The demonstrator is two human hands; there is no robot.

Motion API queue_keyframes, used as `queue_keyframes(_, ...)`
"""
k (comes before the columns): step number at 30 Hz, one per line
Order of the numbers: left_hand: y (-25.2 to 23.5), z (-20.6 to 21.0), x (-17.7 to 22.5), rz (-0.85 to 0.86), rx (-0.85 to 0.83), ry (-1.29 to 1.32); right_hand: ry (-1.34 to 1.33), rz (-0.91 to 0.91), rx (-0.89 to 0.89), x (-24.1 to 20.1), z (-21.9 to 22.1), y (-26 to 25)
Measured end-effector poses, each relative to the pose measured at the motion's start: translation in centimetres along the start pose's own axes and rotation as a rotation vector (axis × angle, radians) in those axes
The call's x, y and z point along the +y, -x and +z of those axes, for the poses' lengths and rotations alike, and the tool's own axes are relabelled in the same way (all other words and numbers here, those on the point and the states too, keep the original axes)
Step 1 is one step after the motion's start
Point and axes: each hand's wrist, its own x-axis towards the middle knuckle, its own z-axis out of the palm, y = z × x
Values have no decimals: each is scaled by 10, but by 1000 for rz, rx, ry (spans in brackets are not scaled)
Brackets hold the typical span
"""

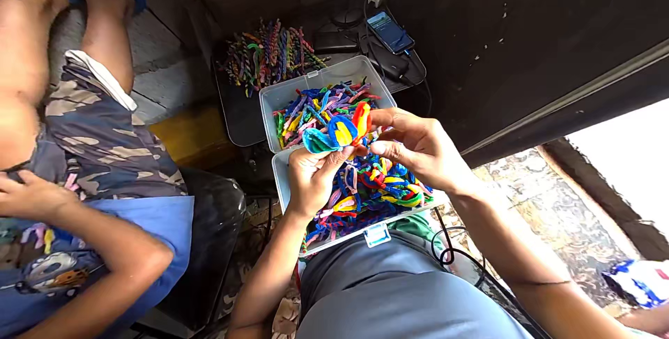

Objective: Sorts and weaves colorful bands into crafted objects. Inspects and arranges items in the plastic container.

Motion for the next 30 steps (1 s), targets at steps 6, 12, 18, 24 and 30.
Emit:
queue_keyframes(6,4,4,3,-10,54,-62,-202,-65,104,-2,29,-13)
queue_keyframes(12,3,7,0,5,110,-259,-97,-72,231,1,37,-21)
queue_keyframes(18,0,2,-6,34,210,-366,-41,-4,285,3,51,-30)
queue_keyframes(24,4,0,-3,-44,180,-327,-64,-4,308,14,58,-34)
queue_keyframes(30,1,0,0,-44,180,-258,43,-12,344,12,59,-35)
